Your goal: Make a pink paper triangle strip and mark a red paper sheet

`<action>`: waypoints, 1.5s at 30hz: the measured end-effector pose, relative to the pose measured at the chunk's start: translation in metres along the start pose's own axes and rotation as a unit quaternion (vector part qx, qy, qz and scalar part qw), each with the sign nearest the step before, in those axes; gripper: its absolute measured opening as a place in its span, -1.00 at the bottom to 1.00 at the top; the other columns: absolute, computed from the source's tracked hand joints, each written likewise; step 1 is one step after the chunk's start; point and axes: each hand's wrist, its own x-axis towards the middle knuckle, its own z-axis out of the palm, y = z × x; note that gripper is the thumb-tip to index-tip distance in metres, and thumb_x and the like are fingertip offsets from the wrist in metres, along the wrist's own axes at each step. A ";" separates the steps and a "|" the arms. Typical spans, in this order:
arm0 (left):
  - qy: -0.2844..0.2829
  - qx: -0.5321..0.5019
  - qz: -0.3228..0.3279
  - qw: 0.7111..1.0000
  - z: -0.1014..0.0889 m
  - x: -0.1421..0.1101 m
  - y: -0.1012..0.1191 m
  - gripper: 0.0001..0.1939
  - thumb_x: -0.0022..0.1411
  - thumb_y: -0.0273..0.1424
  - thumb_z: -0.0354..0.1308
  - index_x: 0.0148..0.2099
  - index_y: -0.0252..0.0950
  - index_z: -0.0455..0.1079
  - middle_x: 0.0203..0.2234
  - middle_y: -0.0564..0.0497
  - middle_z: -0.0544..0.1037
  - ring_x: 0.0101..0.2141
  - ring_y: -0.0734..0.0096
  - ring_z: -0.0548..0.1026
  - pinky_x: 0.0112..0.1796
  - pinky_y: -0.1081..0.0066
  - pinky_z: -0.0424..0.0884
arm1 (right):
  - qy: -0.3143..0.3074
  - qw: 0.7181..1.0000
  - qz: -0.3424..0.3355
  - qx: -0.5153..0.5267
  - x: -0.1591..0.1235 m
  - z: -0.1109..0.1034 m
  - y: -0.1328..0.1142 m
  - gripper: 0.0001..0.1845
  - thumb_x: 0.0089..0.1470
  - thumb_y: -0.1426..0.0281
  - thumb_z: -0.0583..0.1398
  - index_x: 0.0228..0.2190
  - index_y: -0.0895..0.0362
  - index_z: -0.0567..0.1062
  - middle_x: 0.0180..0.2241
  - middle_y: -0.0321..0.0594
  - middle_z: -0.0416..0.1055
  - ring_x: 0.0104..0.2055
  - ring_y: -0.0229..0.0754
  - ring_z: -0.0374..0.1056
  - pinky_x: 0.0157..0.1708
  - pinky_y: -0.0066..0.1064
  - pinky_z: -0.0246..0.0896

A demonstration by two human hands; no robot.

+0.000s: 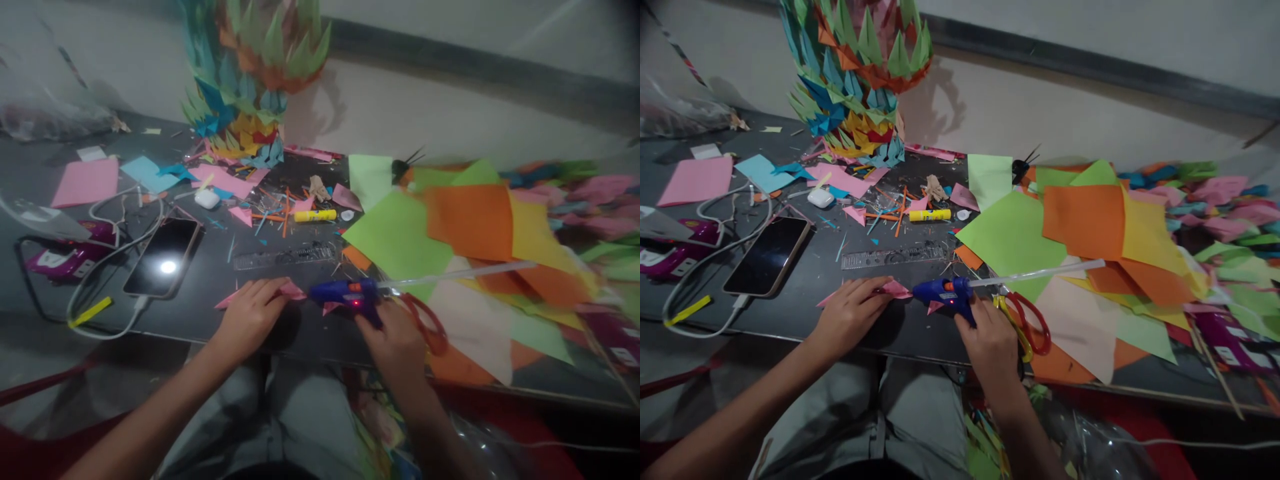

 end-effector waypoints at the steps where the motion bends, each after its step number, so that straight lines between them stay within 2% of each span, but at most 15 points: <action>1: 0.003 0.002 -0.001 1.000 0.000 0.000 0.000 -0.83 0.27 -0.50 -0.02 -0.28 -0.33 0.41 -0.16 -0.08 0.49 -0.26 0.30 0.42 -0.34 0.31 0.31 | -0.005 1.000 0.002 0.005 -0.001 -0.001 0.000 -0.77 0.17 0.36 0.02 -0.24 0.22 0.39 -0.43 -0.12 0.43 -0.39 -0.14 0.34 -0.38 -0.38 0.23; 5: 0.004 0.011 -0.002 1.000 -0.002 0.001 0.002 -0.81 0.27 -0.52 -0.03 -0.30 -0.33 0.42 -0.18 -0.09 0.50 -0.26 0.30 0.43 -0.33 0.32 0.30 | -0.033 0.999 0.014 0.008 -0.002 -0.003 0.002 -0.81 0.15 0.37 0.04 -0.29 0.20 0.39 -0.46 -0.15 0.41 -0.40 -0.15 0.33 -0.39 -0.37 0.22; 9: -0.009 0.018 0.001 1.000 -0.003 0.000 0.002 -0.83 0.26 -0.51 -0.01 -0.27 -0.33 0.42 -0.16 -0.09 0.49 -0.26 0.30 0.43 -0.32 0.32 0.31 | -0.027 0.999 0.033 -0.013 0.000 -0.005 0.001 -0.83 0.10 0.33 0.09 -0.36 0.19 0.38 -0.52 -0.20 0.35 -0.46 -0.17 0.31 -0.44 -0.39 0.20; 13: -0.006 0.027 0.006 1.000 -0.002 -0.001 0.002 -0.83 0.26 -0.50 0.00 -0.28 -0.32 0.43 -0.15 -0.10 0.48 -0.24 0.31 0.43 -0.32 0.34 0.31 | -0.009 0.998 0.062 -0.006 0.002 -0.006 -0.003 -0.70 0.05 0.19 0.15 -0.31 0.19 0.38 -0.48 -0.21 0.37 -0.44 -0.18 0.32 -0.43 -0.41 0.22; 16: 0.001 0.030 0.006 1.000 -0.002 -0.001 0.002 -0.81 0.26 -0.50 0.00 -0.32 -0.31 0.43 -0.15 -0.11 0.47 -0.24 0.30 0.43 -0.33 0.34 0.30 | -0.020 0.997 0.078 0.003 0.002 -0.006 -0.005 -0.64 0.02 0.12 0.16 -0.31 0.17 0.38 -0.46 -0.20 0.37 -0.41 -0.17 0.33 -0.42 -0.40 0.23; 23: -0.008 0.019 0.008 1.000 -0.003 -0.001 0.001 -0.79 0.27 -0.50 -0.03 -0.29 -0.31 0.43 -0.20 -0.09 0.49 -0.25 0.32 0.42 -0.34 0.34 0.29 | -0.047 0.995 0.083 0.026 0.001 -0.003 -0.008 -0.83 0.05 0.31 0.09 -0.34 0.14 0.39 -0.45 -0.22 0.38 -0.40 -0.20 0.32 -0.38 -0.42 0.22; 32: 0.000 0.019 0.009 1.000 -0.003 0.000 0.001 -0.80 0.28 -0.49 -0.03 -0.30 -0.32 0.42 -0.22 -0.08 0.49 -0.26 0.33 0.42 -0.34 0.35 0.26 | -0.031 0.998 0.052 0.013 0.003 -0.003 -0.008 -0.86 0.07 0.38 0.04 -0.38 0.14 0.38 -0.53 -0.24 0.35 -0.48 -0.20 0.30 -0.48 -0.43 0.18; 45: 0.003 0.008 0.007 1.000 -0.002 0.000 0.000 -0.84 0.25 -0.50 0.01 -0.31 -0.32 0.42 -0.23 -0.06 0.50 -0.27 0.33 0.42 -0.35 0.35 0.26 | -0.037 0.997 0.056 0.040 0.002 -0.002 -0.007 -0.82 0.13 0.36 0.02 -0.33 0.16 0.39 -0.49 -0.21 0.37 -0.44 -0.19 0.32 -0.44 -0.43 0.22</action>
